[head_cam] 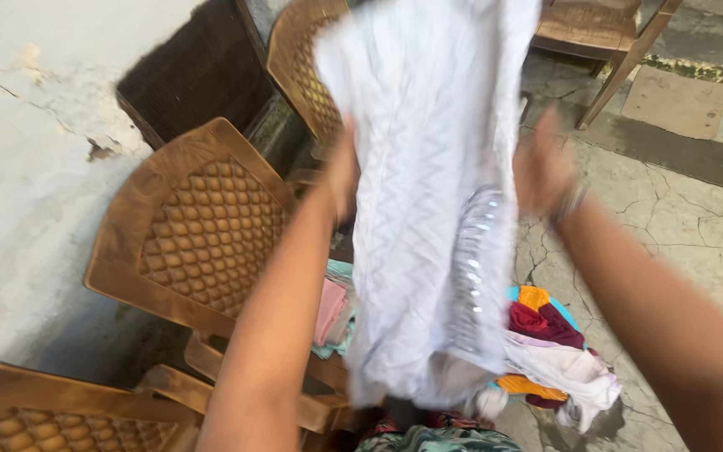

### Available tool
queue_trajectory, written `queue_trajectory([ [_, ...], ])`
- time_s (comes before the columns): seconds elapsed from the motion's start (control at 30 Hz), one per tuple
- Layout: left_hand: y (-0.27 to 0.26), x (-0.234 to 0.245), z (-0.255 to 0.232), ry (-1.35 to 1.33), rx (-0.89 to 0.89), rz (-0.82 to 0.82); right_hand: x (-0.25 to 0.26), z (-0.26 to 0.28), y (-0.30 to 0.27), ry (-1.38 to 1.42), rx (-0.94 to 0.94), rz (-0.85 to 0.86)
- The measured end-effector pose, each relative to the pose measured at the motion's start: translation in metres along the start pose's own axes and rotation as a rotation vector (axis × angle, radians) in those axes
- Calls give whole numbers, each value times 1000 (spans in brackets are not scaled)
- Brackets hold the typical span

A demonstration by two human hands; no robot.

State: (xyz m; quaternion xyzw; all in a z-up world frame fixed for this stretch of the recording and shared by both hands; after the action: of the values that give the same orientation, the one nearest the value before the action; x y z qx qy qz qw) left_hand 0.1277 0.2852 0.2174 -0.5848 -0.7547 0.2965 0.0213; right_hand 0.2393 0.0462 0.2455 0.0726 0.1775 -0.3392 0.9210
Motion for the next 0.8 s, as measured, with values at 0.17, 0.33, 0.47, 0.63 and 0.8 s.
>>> queue_trajectory([
  [0.17,-23,24,219,133,664,222,-47,-124,-98,571,-348,452],
  [0.33,-21,38,185,-238,312,256,1,-111,-37,429,-162,142],
  [0.47,-49,22,75,-256,84,187,-15,-29,0,338,-112,319],
  [0.63,-91,-9,-49,-151,-138,55,-68,79,28,156,134,482],
  [0.8,-85,36,-90,188,-159,-298,-56,81,53,-672,61,349],
])
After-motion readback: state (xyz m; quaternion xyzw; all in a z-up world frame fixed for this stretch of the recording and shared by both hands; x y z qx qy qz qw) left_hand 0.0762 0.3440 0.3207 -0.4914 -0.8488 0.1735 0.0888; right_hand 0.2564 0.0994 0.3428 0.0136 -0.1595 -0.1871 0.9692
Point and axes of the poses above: each hand's wrist, its own y-axis towards the middle knuckle, its own x-axis out of the back of the hand, z = x × y, the point moved 9 cm from there along y, towards the middle knuckle, and after that the axes turned 12 degrees about x, right-handed, at the moved point
